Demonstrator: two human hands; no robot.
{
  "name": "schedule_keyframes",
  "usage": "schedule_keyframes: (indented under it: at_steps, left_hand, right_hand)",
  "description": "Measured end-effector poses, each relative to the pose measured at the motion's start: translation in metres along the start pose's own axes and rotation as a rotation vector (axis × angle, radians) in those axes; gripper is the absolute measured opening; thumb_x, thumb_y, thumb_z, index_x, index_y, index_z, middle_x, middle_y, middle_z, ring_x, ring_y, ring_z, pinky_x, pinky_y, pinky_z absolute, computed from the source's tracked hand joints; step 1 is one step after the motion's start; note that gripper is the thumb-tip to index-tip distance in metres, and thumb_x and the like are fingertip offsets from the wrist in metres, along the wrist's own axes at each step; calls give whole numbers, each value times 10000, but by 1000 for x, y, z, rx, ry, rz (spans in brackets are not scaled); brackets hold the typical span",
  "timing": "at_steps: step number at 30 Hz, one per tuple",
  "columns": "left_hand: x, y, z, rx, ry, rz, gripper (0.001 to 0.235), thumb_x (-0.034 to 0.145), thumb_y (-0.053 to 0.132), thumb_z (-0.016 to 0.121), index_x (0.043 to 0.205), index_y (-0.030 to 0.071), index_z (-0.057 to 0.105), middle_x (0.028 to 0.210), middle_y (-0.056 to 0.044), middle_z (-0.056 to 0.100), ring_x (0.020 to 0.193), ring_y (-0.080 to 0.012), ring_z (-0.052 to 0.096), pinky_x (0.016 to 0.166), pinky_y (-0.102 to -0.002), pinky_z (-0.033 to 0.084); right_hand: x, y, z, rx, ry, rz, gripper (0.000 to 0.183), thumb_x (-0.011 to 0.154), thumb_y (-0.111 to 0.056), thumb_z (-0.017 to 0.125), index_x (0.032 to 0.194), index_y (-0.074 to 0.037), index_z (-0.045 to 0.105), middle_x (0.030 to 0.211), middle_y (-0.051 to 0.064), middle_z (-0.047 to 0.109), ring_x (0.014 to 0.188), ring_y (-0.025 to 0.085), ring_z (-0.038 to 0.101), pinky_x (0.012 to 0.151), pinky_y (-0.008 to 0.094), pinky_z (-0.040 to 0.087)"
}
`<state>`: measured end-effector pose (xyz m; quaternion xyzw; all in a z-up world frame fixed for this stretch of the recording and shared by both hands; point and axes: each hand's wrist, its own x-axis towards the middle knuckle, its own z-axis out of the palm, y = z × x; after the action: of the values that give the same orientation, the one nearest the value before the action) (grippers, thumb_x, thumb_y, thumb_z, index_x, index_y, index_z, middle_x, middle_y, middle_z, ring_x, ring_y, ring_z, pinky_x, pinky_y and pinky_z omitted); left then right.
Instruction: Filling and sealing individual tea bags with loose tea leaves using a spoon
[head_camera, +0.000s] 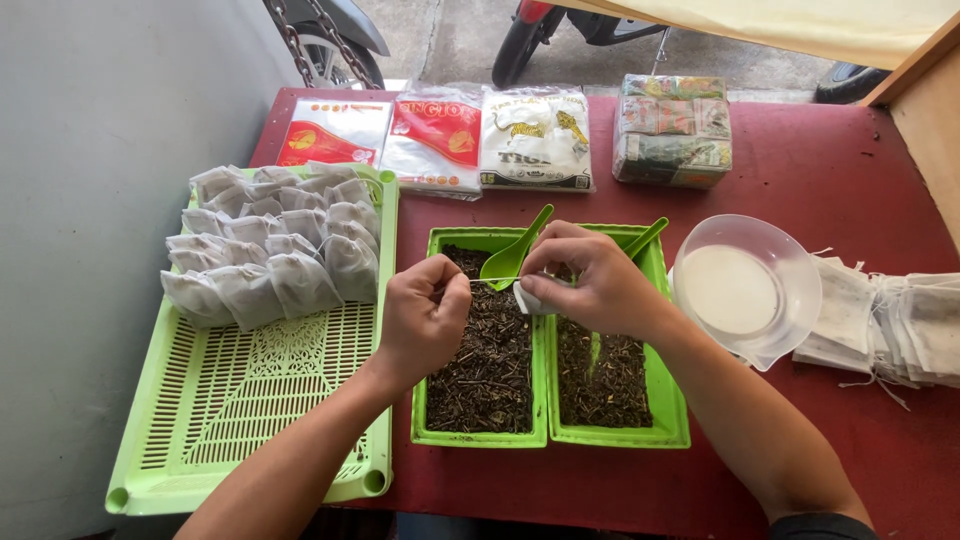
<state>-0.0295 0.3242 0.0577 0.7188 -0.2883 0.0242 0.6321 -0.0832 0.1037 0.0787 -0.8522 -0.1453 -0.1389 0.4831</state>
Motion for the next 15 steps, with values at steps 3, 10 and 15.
schedule_keyframes:
  at_steps: [3,10,15]
  left_hand:
    - [0,-1,-1,-5,-1,-2,268,889,70,544,624,71,584,421,-24,441,399,-88,371,386,-238,292]
    - [6,-11,0,42,-20,28,275,908,64,548,639,58,607,425,-50,464,385,-121,397,391,-251,329]
    - [9,-17,5,102,-53,208,364,925,211,610,1224,4,604,884,-154,618,865,-292,595,811,-436,507]
  right_hand:
    - [2,5,-4,-1,-7,9,56,839,-104,780,886,-131,796,877,58,690,651,152,600,595,292,497]
    - [4,-12,-11,47,31,61,66,867,-32,766,900,-65,814,811,88,695,618,163,596,572,293,490]
    - [2,-12,-18,73,49,55,62,883,-44,776,934,-66,803,845,90,711,703,135,629,633,266,516]
